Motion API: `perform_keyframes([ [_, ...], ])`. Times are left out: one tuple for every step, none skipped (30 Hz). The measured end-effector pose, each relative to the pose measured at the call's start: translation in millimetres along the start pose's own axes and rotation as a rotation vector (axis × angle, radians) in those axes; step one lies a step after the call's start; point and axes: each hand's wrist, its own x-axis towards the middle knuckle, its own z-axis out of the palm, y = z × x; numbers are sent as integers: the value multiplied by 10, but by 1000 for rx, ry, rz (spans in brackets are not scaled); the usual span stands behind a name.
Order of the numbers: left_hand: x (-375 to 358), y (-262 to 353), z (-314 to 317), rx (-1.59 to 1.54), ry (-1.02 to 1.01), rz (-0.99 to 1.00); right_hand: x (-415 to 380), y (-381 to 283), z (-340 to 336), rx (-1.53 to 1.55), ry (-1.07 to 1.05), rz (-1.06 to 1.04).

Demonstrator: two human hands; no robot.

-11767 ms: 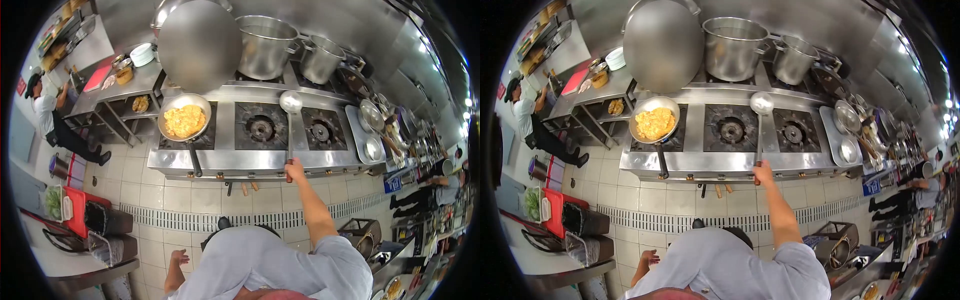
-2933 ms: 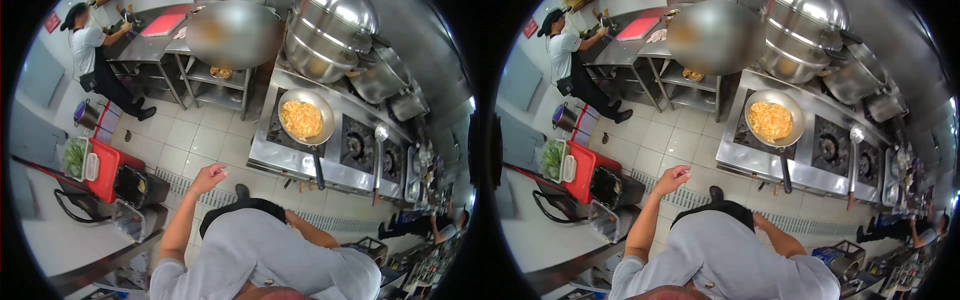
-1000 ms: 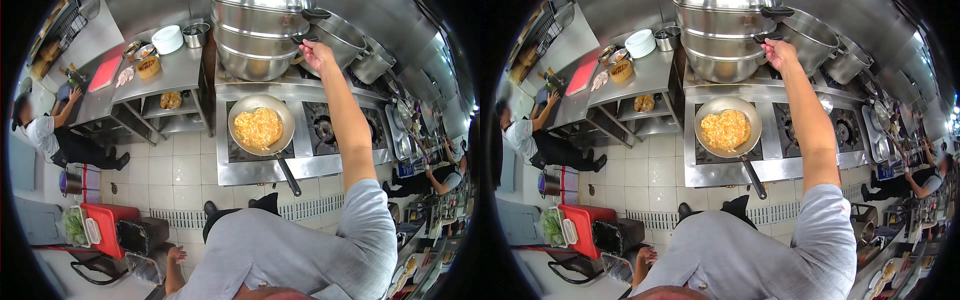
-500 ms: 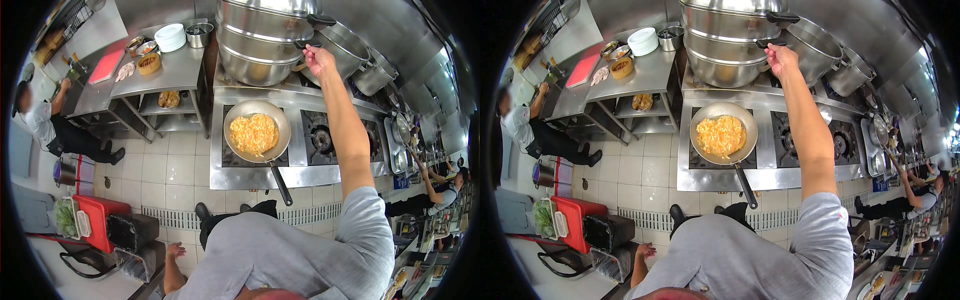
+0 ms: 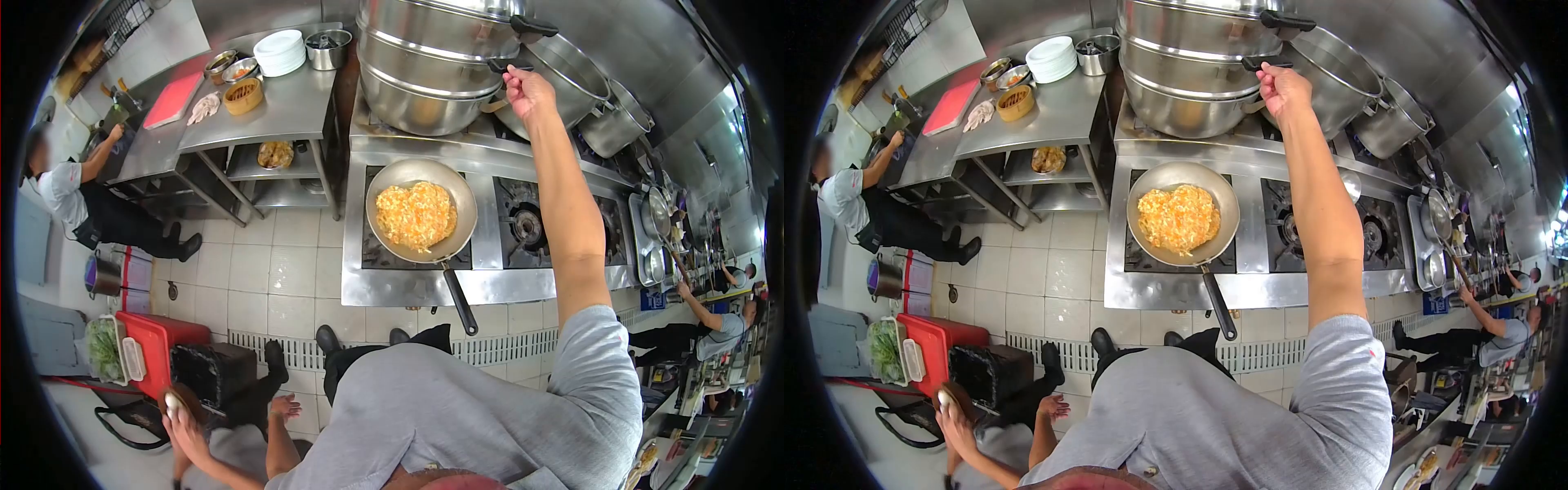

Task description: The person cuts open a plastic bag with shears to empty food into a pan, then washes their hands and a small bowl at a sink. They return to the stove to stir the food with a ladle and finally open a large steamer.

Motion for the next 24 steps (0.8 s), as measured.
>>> perform_keyframes([
  [-12, -18, 27, 22, -18, 20, 18, -3, 1, 0, -5, -2],
  [-12, -24, 63, 14, 5, -44, 35, -8, 2, 0, -9, -4],
  [-29, -11, 120, 18, 18, -52, 29, -14, 10, 0, -14, -7],
  [-49, 4, 172, 23, 32, -60, 24, -20, 20, -3, -7, -9],
  [-80, 16, 207, 28, 47, -69, 22, -29, 30, -5, 1, -10],
  [-19, -28, 200, 35, 46, -61, 9, -42, 47, -7, 8, -13],
  [25, -47, 179, 29, 34, -63, 15, -47, 42, -5, 7, -11],
  [70, -65, 155, 23, 21, -66, 24, -55, 41, -3, 6, -10],
  [72, -67, 160, 16, 8, -68, 22, -64, 52, -2, 3, -10],
  [77, -63, 157, 12, 11, -79, 21, -67, 60, -7, 4, -14],
  [76, -70, 156, 2, 8, -81, 20, -73, 64, -11, 5, -18],
  [103, -66, 146, -8, 5, -82, 20, -80, 66, -14, 7, -22],
  [125, -70, 142, -16, 3, -85, 19, -82, 67, -13, 2, -20],
  [147, -77, 145, -18, 17, -91, 21, -88, 68, -11, -2, -18],
  [120, -60, 151, -19, 7, -86, 27, -96, 71, -9, -7, -18],
  [91, -44, 156, -21, -2, -80, 31, -104, 74, -7, -3, -16],
  [66, -28, 165, -23, -10, -74, 34, -107, 75, -5, 1, -13],
  [60, -20, 173, -16, -9, -74, 36, -107, 73, -2, 5, -11],
  [57, -11, 182, -9, -8, -73, 38, -104, 71, -3, 0, -14],
  [46, -4, 183, -3, -7, -73, 40, -101, 69, -3, -4, -16],
  [47, -12, 177, 14, -2, -70, 51, -98, 61, -4, -8, -19],
  [50, -19, 175, 31, 2, -65, 63, -96, 57, -4, -11, -19],
  [54, -28, 175, 48, 5, -61, 72, -91, 52, -5, -15, -19],
  [67, -45, 164, 47, 2, -62, 75, -86, 47, -5, -19, -19],
])
